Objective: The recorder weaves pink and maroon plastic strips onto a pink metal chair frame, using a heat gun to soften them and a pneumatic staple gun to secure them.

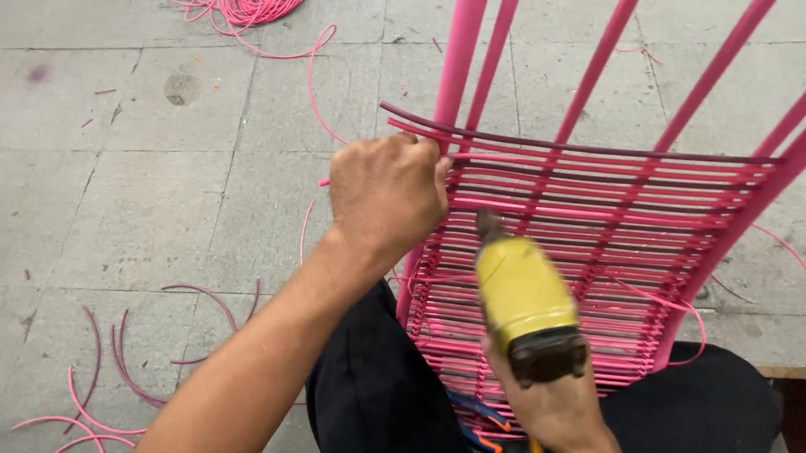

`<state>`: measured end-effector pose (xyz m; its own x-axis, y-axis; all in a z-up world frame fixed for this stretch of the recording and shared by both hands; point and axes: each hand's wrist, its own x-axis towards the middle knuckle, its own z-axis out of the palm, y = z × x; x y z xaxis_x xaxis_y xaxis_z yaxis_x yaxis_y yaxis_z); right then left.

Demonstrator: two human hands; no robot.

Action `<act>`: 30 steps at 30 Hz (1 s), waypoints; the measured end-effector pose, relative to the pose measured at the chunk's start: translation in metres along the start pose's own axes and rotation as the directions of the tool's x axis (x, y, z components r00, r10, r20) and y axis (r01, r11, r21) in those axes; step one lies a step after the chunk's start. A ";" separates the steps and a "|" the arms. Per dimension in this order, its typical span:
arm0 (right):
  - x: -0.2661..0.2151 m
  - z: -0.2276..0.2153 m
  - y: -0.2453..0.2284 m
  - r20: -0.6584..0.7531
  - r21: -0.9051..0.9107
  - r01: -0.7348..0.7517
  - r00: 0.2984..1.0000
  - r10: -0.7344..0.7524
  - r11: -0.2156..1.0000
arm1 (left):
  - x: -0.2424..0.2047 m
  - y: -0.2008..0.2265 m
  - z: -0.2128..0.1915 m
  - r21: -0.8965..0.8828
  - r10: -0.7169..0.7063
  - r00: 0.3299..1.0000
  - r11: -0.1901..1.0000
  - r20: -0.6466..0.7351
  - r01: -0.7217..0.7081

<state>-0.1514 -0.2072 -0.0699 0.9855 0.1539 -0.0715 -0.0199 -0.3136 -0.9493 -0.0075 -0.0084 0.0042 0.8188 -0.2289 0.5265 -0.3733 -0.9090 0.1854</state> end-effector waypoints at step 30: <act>0.048 0.033 -0.011 -0.201 -0.148 0.244 0.941 -0.271 0.958 | 0.003 -0.007 0.002 -0.050 0.042 0.999 0.998 0.002 -0.042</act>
<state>-0.1090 -0.1659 -0.0731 0.9671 0.0410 0.2511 0.2461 -0.4019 -0.8820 -0.0013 -0.0036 0.0031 0.8033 -0.2679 0.5319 -0.4287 -0.8801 0.2042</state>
